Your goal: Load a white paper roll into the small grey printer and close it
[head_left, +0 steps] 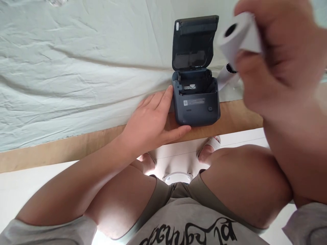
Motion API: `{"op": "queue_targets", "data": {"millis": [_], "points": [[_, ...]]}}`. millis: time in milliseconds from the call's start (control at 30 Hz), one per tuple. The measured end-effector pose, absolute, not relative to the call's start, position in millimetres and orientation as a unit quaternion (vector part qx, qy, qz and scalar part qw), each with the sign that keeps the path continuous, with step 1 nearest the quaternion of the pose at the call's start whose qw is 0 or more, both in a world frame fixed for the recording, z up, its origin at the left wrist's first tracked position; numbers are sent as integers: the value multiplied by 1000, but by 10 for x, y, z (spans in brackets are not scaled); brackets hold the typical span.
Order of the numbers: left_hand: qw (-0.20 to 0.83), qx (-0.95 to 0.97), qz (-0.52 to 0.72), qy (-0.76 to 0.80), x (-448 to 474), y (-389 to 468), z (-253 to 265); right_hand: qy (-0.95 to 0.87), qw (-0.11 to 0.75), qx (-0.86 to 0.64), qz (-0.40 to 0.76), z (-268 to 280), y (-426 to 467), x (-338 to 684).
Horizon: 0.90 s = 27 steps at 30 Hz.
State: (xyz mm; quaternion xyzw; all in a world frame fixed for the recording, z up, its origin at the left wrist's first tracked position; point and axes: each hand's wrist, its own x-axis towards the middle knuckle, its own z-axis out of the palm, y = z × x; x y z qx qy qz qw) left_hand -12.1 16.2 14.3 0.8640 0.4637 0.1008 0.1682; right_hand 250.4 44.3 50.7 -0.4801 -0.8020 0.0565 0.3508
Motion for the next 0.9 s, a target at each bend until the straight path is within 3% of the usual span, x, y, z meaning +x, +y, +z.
{"op": "queue_targets", "data": {"millis": [167,467,733,900], "points": [[161,873,115,446,-134,158,113,-856,267,-442,30,453,580,2295],[163,874,119,442,-178,173,88,-847,217,-483,40,438,661,2301],[199,867,174,423,-188,146,94,-853,259,-448,60,505,541,2346],[179,880,162,409,-169,148,136,-889,231,-371,138,514,510,2378]]}}
